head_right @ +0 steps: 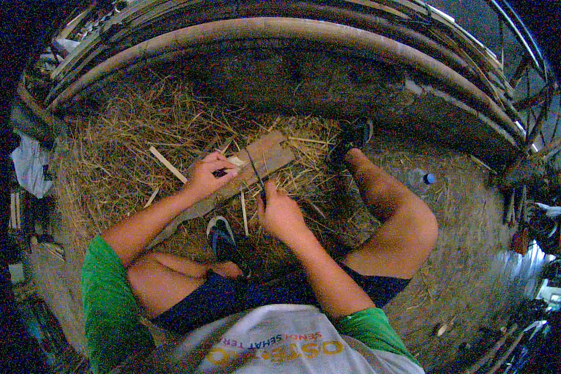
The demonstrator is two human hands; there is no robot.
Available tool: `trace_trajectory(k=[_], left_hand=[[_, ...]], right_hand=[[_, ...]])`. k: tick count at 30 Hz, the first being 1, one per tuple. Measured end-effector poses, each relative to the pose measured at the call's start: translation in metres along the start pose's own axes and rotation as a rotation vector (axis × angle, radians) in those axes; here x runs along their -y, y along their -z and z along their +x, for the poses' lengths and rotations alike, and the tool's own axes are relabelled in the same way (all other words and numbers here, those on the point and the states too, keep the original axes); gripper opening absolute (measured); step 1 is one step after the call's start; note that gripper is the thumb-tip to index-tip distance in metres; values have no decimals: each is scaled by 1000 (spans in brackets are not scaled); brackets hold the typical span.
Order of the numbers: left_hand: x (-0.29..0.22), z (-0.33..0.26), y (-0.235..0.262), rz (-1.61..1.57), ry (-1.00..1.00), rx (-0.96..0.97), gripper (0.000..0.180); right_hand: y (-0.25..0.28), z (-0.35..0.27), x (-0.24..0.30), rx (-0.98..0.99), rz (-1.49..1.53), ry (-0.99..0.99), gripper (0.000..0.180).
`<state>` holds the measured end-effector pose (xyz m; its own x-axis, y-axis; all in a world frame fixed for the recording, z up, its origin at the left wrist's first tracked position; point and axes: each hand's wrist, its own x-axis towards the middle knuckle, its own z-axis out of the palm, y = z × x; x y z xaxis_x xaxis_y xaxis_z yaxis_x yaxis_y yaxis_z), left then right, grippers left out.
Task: The person sits on a straw-covered floor and uses a knife to cut thin bamboo strips into smaller pieces. The person holds the bamboo strip with one hand and slices it with the other, accumulating cut pieces on the floor.
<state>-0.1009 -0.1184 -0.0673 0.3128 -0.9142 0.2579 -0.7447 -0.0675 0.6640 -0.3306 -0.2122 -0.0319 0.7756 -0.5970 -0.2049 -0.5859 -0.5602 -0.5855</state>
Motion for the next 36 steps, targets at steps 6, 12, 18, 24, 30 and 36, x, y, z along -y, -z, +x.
trace_trajectory(k=[6,12,18,24,30,36], left_hand=[[1,-1,-5,-58,-50,103,25],[-5,-1,-6,-108,-36,35,25],[-7,4,-5,-90,29,-47,23],[-2,4,-5,-87,33,-49,22],[-3,3,-6,-92,29,-52,21],[-1,2,-7,-88,55,-35,21]], right_hand=[[-12,0,-9,40,-31,-12,32],[-7,-2,-9,16,-40,-1,33],[-7,-4,0,-4,37,44,35],[-7,-3,5,8,16,75,37],[-6,-5,8,16,24,76,37],[-5,-5,9,25,-6,73,37]])
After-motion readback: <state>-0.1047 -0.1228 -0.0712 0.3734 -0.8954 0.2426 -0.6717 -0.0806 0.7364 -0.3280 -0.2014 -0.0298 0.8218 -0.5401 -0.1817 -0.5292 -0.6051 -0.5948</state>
